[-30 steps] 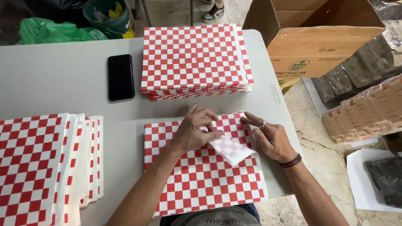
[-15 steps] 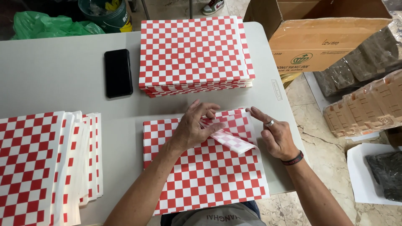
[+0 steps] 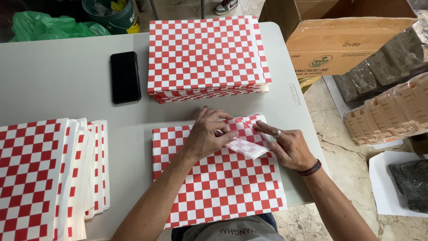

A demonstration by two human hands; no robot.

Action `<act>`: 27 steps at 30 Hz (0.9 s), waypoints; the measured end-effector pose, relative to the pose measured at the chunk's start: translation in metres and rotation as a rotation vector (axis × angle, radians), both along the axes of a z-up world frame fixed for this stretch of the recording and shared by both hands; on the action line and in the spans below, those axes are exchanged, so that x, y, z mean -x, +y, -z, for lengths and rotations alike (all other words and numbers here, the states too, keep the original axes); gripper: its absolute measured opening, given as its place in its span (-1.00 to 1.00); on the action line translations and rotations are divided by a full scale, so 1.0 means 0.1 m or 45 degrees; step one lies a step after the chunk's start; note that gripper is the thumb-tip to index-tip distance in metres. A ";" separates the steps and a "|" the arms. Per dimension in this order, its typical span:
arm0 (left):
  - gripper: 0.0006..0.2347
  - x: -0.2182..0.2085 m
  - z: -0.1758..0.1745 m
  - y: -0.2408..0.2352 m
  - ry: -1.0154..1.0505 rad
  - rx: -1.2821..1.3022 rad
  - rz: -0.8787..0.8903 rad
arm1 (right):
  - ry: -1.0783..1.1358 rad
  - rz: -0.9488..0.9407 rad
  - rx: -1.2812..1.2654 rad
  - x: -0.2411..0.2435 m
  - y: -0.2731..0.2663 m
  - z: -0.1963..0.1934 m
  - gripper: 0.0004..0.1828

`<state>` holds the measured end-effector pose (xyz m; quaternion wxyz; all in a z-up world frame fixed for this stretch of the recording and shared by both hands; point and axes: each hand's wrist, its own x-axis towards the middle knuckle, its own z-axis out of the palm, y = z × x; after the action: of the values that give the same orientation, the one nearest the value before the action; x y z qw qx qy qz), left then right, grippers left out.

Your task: A person is folding checkered food wrapping papers into smaller rectangular shapes and stacking them on a table.

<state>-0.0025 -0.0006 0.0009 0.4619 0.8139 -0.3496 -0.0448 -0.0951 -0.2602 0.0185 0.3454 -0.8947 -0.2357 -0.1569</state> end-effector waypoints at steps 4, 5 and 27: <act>-0.81 0.02 0.05 -0.02 -0.019 0.029 -0.021 | -0.002 -0.003 -0.078 0.02 0.01 -0.08 -0.26; -0.86 0.02 0.04 -0.02 -0.008 0.064 -0.014 | -0.023 0.044 -0.106 0.01 -0.04 -0.05 -0.25; -0.59 0.00 -0.11 0.01 0.009 0.122 0.016 | 0.135 0.148 -0.082 0.02 -0.12 0.14 -0.42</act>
<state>-0.0028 0.0003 0.0124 0.5015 0.7883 -0.3549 -0.0338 -0.0968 -0.2724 0.0044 0.3764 -0.9023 -0.1598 -0.1365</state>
